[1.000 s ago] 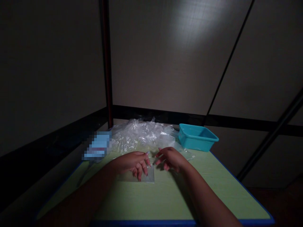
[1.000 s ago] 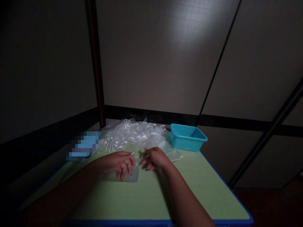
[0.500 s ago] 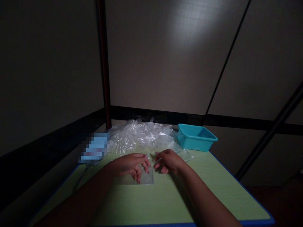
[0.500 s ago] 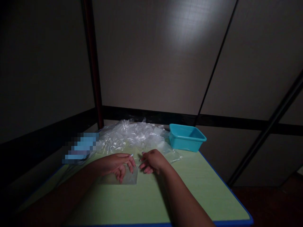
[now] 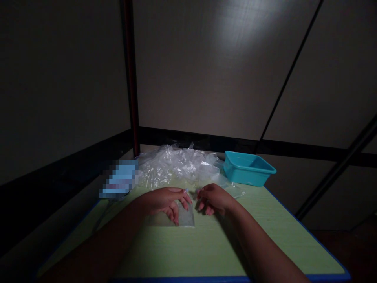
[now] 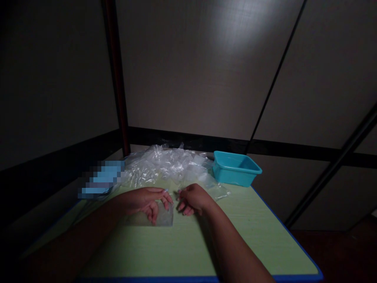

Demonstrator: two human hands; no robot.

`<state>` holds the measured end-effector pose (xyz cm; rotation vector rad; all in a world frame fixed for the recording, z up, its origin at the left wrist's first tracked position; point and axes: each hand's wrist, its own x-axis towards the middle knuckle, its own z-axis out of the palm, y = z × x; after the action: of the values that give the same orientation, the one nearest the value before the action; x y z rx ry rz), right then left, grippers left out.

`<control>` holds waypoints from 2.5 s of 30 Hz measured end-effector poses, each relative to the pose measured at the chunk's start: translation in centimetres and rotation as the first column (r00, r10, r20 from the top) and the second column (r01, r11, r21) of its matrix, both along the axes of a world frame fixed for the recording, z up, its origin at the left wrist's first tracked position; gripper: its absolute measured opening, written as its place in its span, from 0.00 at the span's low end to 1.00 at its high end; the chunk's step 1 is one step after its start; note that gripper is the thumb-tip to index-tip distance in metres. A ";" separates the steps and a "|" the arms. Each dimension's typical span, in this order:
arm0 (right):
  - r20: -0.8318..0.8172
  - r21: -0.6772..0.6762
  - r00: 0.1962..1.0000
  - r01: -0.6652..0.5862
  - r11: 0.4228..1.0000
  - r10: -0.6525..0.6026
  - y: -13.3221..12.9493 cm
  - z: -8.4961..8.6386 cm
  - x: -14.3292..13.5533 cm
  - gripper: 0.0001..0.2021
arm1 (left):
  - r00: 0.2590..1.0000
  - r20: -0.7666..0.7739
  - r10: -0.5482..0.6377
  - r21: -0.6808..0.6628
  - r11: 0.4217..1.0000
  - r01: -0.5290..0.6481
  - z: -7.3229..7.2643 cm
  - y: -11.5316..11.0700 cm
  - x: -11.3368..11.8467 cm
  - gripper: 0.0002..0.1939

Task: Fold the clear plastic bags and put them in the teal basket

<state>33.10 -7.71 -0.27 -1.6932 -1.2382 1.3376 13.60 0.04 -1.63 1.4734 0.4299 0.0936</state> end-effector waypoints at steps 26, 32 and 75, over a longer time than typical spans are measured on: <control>0.143 -0.003 0.981 -0.135 0.991 0.134 -0.6 0.7 -0.8 0.07 | 0.981 0.097 0.170 -0.014 0.985 -0.169 1.9 -0.7 -0.4 0.24; 0.091 -0.008 0.990 -0.108 0.994 0.109 -0.6 0.8 -0.8 0.07 | 0.985 0.006 0.171 -0.027 0.985 -0.170 1.8 -0.8 -0.2 0.25; -0.079 0.011 0.994 -0.071 0.997 0.072 -0.1 -0.2 -0.2 0.05 | 0.961 0.195 0.196 0.741 0.612 -0.275 -0.5 -3.1 0.9 0.38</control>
<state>32.85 -7.83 -0.50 -1.5875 -1.2672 1.4260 14.47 -3.03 -2.11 2.2391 0.5395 0.6305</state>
